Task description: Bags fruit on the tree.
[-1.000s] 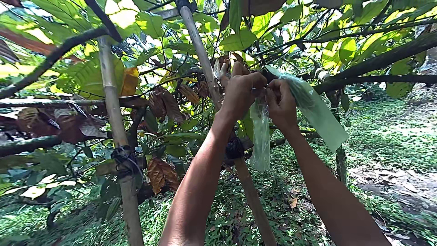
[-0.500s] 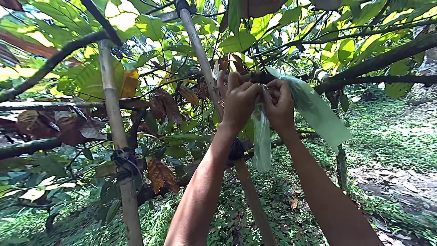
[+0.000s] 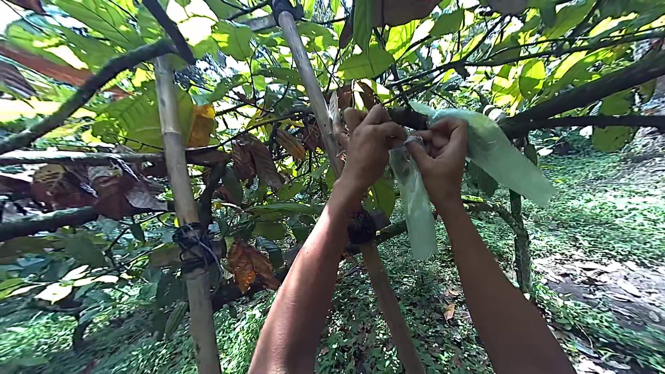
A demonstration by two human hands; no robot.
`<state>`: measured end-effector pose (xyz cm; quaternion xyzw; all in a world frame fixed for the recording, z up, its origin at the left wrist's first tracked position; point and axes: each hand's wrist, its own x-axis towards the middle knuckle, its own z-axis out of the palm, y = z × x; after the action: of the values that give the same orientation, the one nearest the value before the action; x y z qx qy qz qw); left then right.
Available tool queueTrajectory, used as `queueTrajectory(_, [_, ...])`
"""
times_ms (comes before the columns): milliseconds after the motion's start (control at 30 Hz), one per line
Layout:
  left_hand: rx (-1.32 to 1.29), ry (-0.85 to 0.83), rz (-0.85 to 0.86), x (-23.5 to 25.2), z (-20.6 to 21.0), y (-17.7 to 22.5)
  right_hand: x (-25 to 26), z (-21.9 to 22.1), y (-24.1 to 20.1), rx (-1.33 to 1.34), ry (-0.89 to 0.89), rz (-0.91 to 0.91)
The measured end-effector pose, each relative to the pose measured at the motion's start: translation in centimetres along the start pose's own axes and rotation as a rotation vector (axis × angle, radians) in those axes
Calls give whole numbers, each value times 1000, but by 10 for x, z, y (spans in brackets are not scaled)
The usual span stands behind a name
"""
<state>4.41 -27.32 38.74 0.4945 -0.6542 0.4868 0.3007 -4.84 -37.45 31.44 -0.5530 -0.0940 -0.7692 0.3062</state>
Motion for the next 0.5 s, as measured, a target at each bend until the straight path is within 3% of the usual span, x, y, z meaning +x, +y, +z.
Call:
queueTrajectory(167, [-180,-138,-59,5,-11,-4,1,6,7,-83,42,-126])
queueTrajectory(300, [-167,-197,-81,8,-16,0,-4,8,19,-175,43,-275])
queueTrajectory(500, [-122,-191,-103,9,-16,3,-14,3,10,-331,-16,-232])
